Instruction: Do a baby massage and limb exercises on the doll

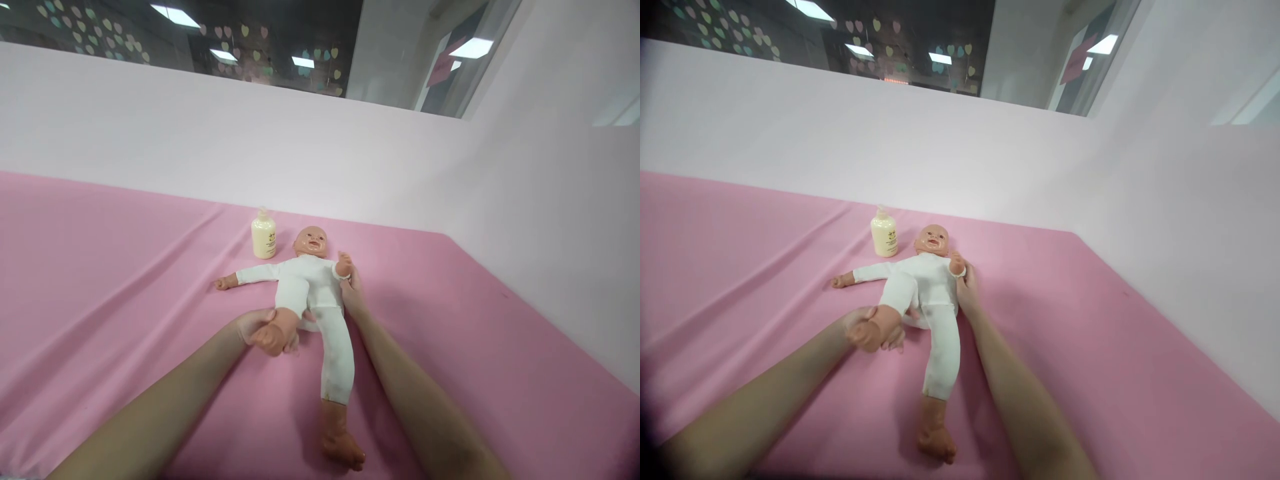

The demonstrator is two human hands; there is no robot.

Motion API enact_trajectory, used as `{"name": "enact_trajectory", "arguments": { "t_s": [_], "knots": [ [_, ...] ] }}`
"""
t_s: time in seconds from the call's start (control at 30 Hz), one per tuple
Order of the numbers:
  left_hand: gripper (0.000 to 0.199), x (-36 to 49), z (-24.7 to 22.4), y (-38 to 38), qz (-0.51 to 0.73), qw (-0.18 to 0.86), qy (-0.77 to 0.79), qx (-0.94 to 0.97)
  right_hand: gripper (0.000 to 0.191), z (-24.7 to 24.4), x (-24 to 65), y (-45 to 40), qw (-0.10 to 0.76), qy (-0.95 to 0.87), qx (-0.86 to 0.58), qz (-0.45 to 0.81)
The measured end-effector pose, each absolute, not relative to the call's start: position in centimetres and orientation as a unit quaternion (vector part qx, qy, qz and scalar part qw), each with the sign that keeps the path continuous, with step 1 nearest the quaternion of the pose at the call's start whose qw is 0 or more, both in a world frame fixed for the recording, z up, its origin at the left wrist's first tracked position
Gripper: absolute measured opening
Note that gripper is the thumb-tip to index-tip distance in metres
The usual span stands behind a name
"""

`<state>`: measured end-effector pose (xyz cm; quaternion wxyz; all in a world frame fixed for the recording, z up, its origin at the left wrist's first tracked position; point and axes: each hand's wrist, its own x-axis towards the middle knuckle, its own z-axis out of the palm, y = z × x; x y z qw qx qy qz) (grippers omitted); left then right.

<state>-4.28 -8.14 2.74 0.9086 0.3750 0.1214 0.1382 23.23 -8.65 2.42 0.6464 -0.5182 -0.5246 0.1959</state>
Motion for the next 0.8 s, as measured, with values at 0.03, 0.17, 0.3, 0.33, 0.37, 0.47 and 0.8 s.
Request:
{"name": "enact_trajectory", "arguments": {
  "t_s": [0.03, 0.17, 0.3, 0.33, 0.37, 0.47, 0.8],
  "knots": [
    [0.037, -4.5, 3.3, -8.2, 0.043, 0.893, 0.087, 0.44, 0.048, 2.3, 23.2, -8.5, 0.667, -0.491, -0.517, 0.217],
    [0.047, -5.0, 5.4, -8.4, -0.149, 0.852, 0.099, 0.492, 0.054, 1.5, 23.8, -7.9, 0.732, -0.354, -0.522, 0.258],
    [0.046, -4.2, 6.5, -8.5, -0.077, 0.882, 0.144, 0.442, 0.045, 0.8, 24.9, -7.2, 0.764, -0.262, -0.504, 0.307],
    [0.048, -3.9, 6.6, -8.5, -0.055, 0.888, 0.15, 0.432, 0.041, 0.7, 25.1, -7.1, 0.765, -0.259, -0.499, 0.316],
    [0.05, -3.7, 6.7, -8.5, -0.042, 0.892, 0.148, 0.425, 0.038, 0.6, 25.4, -7.0, 0.764, -0.26, -0.495, 0.322],
    [0.055, -3.3, 6.7, -8.5, -0.02, 0.899, 0.144, 0.412, 0.037, 0.6, 25.7, -6.9, 0.756, -0.272, -0.495, 0.329],
    [0.067, -4.6, 4.6, -8.2, -0.114, 0.835, -0.036, 0.536, 0.059, 2.0, 24.4, -7.7, 0.764, -0.245, -0.508, 0.312]
  ]
}}
